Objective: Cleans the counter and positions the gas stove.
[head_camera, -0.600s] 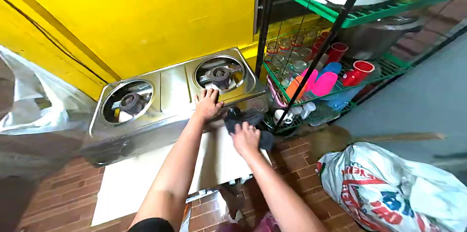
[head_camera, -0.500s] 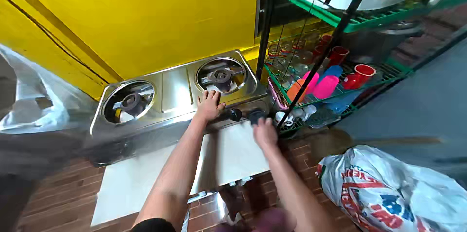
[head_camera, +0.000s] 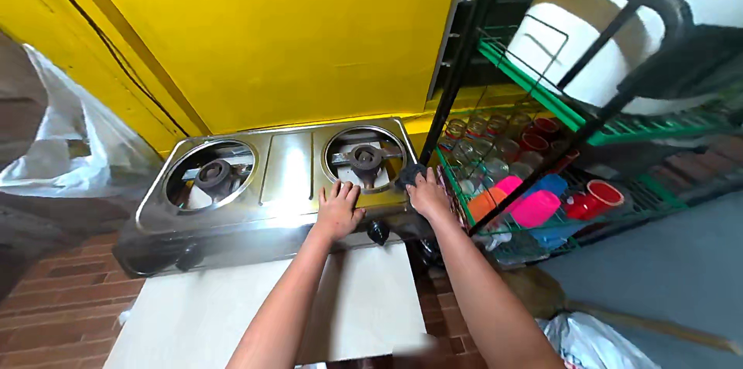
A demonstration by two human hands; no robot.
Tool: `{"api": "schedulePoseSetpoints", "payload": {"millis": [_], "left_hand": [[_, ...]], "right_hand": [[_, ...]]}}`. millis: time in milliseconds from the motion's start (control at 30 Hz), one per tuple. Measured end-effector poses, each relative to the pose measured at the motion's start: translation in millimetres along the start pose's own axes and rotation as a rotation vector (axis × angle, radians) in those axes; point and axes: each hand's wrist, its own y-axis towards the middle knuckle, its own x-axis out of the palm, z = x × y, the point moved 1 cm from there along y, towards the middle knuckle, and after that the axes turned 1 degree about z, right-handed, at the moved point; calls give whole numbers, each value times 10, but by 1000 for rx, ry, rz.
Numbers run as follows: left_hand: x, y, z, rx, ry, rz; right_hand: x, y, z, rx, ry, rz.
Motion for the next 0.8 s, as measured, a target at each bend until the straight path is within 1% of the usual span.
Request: {"api": "schedulePoseSetpoints", "payload": {"millis": [133,233,300,400,467,600,700,800], "left_hand": [[33,-5,-32,-4,-14,22],[76,6,-60,8,-27,54],[102,12,-67,6,-32,83],[134,14,-58,-7,-45,109],[153,7,-68,0,-48,149],[200,11,-70,16,-39,198],[223,16,-82,24,-24,227],[200,15,-81,18,-42,214]], "right_hand": [[-228,707,-189,-30,23,-17],[-345,1272,-388,-111,15,36],[-373,1686,-508,-251,-22,69],[-330,2109,-596,-598,-127,124],[-322,2126,-625,-740,-178,123],[-306,2125,-649,-898,-256,137],[-332,2110,-781,-910,-430,107],[-427,2050,-867,-870,-602,75]]}}
